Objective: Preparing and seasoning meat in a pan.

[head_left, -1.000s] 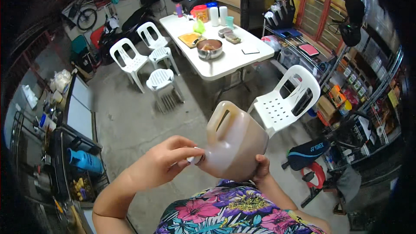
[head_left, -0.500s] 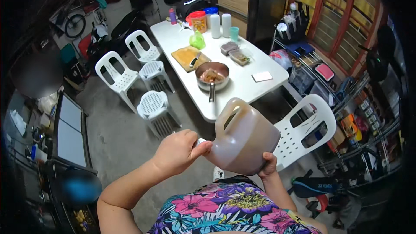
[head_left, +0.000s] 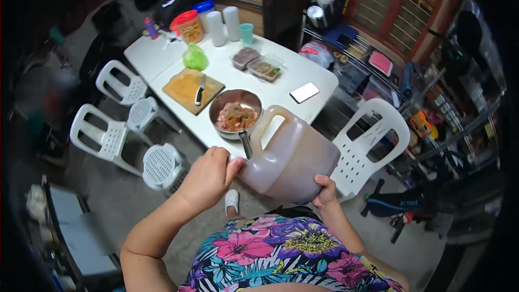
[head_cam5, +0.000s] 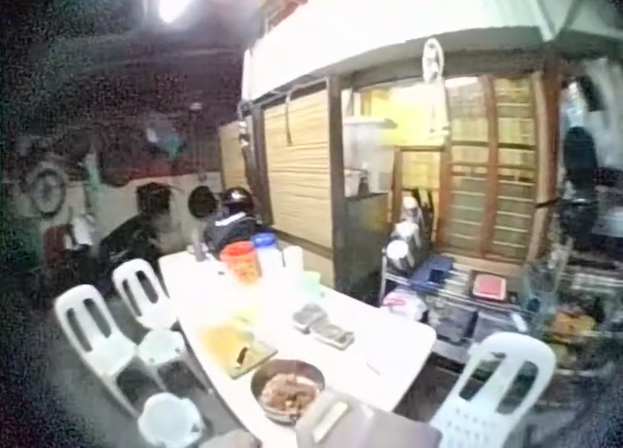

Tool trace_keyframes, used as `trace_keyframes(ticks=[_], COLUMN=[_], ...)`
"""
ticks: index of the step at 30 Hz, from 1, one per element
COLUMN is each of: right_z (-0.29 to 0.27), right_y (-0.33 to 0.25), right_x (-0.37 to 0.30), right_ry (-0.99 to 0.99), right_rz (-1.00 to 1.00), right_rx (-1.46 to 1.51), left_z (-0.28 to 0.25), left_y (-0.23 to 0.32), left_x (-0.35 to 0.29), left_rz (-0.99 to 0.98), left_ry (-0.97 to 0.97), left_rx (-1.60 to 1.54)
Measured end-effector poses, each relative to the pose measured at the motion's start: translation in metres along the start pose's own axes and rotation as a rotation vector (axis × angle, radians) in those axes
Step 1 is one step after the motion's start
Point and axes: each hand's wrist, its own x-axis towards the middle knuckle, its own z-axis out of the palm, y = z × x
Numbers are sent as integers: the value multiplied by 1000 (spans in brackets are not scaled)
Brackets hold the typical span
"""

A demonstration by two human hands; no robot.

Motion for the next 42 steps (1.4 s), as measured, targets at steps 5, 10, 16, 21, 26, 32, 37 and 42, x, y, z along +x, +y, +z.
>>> trace_keyframes(ticks=[5,10,16,21,26,32,37,42], right_z=[36,50,83,99,113,129,140,144], right_y=[33,40,36,37,38,33,29,27], right_x=[24,53,100,125,144,165,181,192], right_ry=[151,419,447,475,478,441,466,448], right_rz=[-170,-363,-495,-482,-480,-461,-492,-505], right_rx=[42,-58,-291,-426,-546,-627,-767,-791], left_z=[-46,-67,-35,-15,-4,-8,-4,-3], left_y=[-74,-163,-260,-305,-326,-335,-341,-343], left_x=[58,72,58,32,18,15,16,17], left_rz=[16,-165,-401,-535,-639,-617,-601,-606], left_ry=[81,-99,-180,-143,-99,-69,-68,-73], left_rx=[-141,-788,-991,-1055,-1076,-1045,-1038,-1074])
